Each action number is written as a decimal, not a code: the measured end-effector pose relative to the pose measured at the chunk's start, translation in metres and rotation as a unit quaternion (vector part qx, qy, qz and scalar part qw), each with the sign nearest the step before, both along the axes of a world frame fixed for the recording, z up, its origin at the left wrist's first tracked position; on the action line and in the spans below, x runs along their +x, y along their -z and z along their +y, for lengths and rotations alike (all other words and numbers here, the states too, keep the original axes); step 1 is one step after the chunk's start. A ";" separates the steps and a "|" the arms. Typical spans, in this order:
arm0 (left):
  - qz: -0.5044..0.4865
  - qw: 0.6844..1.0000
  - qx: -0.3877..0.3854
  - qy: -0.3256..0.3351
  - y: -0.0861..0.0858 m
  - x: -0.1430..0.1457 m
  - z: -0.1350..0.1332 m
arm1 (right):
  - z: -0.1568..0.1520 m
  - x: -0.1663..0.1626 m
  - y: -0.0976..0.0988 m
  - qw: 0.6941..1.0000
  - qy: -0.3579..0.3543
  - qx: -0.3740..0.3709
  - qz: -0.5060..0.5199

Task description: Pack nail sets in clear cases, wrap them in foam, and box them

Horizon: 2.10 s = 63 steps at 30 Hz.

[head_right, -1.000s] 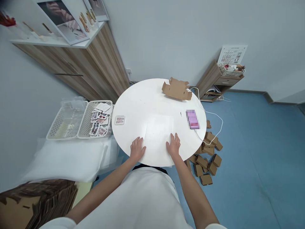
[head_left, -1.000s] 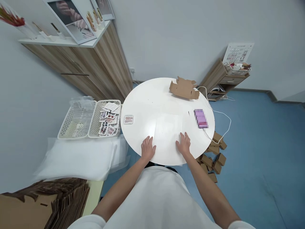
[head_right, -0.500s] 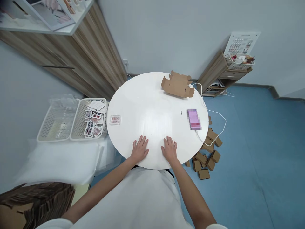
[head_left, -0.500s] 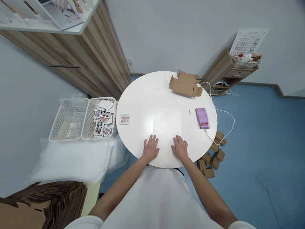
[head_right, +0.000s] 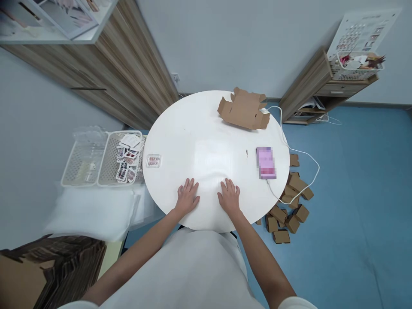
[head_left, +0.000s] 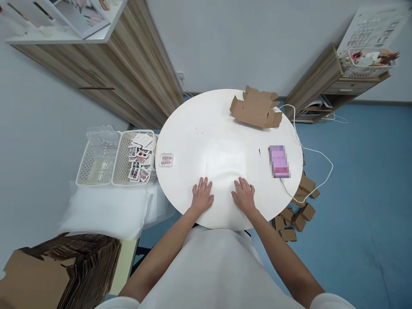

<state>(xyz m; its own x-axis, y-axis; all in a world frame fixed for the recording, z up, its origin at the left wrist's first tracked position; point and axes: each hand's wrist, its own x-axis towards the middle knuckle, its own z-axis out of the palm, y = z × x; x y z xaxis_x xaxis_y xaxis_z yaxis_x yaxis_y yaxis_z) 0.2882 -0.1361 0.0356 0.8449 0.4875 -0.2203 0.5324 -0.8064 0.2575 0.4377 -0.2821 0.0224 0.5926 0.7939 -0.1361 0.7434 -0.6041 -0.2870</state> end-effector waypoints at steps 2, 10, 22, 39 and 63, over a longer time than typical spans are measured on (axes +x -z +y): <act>-0.010 1.000 -0.012 -0.013 -0.001 -0.002 0.000 | -0.003 0.000 0.001 1.000 -0.003 0.020 -0.003; -0.100 0.970 -0.060 -0.214 -0.004 -0.050 0.063 | 0.038 -0.013 -0.010 0.988 -0.009 0.146 0.058; -0.184 0.886 -0.230 -0.359 -0.002 -0.073 0.190 | 0.239 -0.109 -0.038 0.852 0.055 0.144 0.501; -0.209 0.898 -0.311 -0.231 0.000 -0.073 0.131 | 0.192 -0.115 -0.017 0.868 0.129 0.206 0.433; -0.132 0.954 -0.268 -0.006 -0.004 -0.005 -0.033 | -0.029 -0.031 -0.014 0.957 0.025 0.127 0.261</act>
